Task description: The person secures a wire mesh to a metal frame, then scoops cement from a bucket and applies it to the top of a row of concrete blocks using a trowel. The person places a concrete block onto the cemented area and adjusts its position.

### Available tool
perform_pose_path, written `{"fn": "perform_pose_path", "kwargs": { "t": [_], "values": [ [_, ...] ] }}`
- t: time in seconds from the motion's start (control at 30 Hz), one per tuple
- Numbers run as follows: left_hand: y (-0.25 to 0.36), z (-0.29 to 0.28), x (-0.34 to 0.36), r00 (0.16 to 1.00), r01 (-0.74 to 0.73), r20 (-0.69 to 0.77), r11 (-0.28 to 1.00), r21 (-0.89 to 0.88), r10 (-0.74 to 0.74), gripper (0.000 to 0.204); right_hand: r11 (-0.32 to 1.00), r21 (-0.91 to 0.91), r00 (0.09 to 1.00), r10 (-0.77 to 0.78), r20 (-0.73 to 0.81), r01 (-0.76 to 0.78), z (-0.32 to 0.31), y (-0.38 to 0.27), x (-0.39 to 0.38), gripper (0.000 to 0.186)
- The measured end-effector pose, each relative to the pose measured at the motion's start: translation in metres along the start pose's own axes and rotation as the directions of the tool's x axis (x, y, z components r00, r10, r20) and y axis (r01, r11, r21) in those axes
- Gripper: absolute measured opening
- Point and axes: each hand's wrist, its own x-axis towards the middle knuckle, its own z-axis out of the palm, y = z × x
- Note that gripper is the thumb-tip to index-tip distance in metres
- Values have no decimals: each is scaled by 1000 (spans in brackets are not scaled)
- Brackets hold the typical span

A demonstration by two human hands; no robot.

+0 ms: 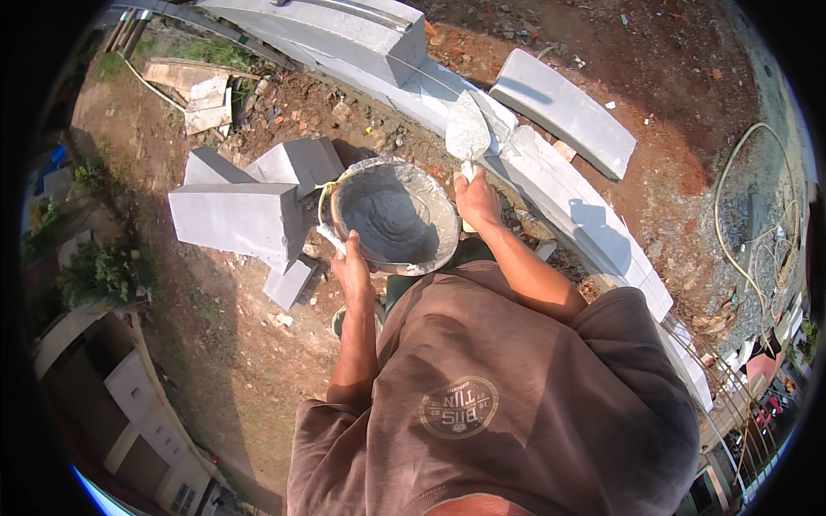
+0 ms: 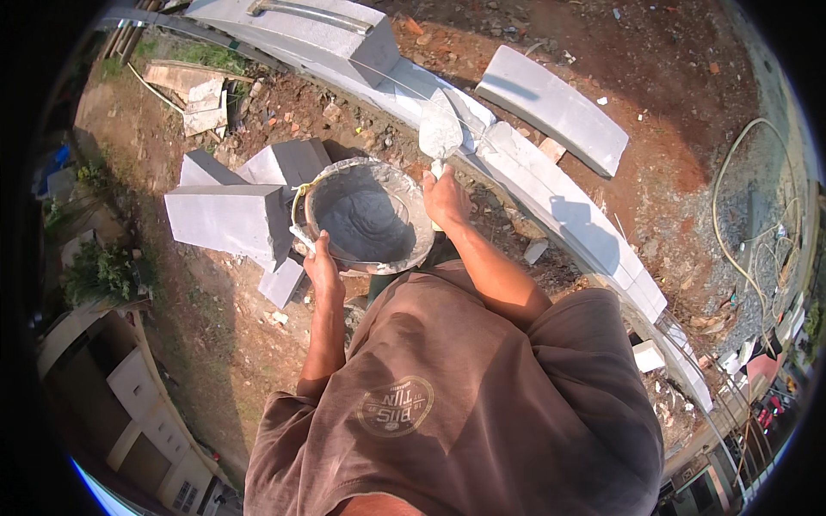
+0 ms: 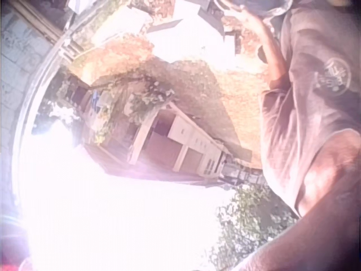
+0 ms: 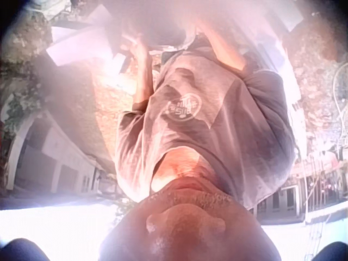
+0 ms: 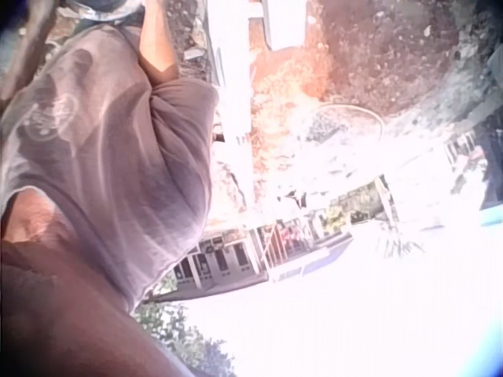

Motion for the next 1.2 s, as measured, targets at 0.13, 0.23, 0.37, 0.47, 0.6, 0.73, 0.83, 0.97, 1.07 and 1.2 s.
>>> {"fn": "perform_pose_path", "kwargs": {
  "t": [0.13, 0.23, 0.37, 0.47, 0.6, 0.73, 0.83, 0.97, 1.07, 1.2],
  "values": [
    [-10, -4, 8, 1000, 6, 12, 1000, 0, -6, 26, 833, 544, 994, 68, 84, -103, 11, 97, -3, 60],
    [-8, -1, 8, 1000, -2, -7, 1000, -18, 2, 27, 595, 771, 971, 78, 227, -228, 11, 76, -20, 60],
    [-9, 4, 11, 1000, -23, 16, 999, -24, 23, 28, 865, 492, 993, -116, 0, 100, 47, 38, 22, 59],
    [-11, 6, 15, 999, -37, 5, 999, -5, 37, 28, 958, 208, 980, -199, -19, 198, 56, 8, 35, 54],
    [-18, 5, 20, 999, -49, 12, 999, 19, 49, 29, 977, -113, 983, -180, 16, 181, 33, 6, 19, 49],
    [-11, 11, 11, 999, -13, 33, 999, 35, 12, 28, 992, -92, 985, -99, -142, 86, 2, 49, -3, 51],
    [-14, 12, 13, 999, -3, 46, 999, 37, 2, 28, 999, 46, 982, -14, -189, 24, -14, 105, -16, 50],
    [-15, 13, 12, 999, -20, 49, 998, 53, 18, 28, 794, 587, 987, 139, 79, -159, -38, 108, -29, 53],
    [-16, 16, 14, 997, -23, 74, 999, 40, 20, 28, 592, 777, 977, 113, 182, -213, -37, 65, -13, 46],
    [-13, 21, 12, 996, -35, 86, 999, 35, 32, 28, 579, 810, 995, 17, 101, -92, -5, -4, 43, 57]
  ]
}}
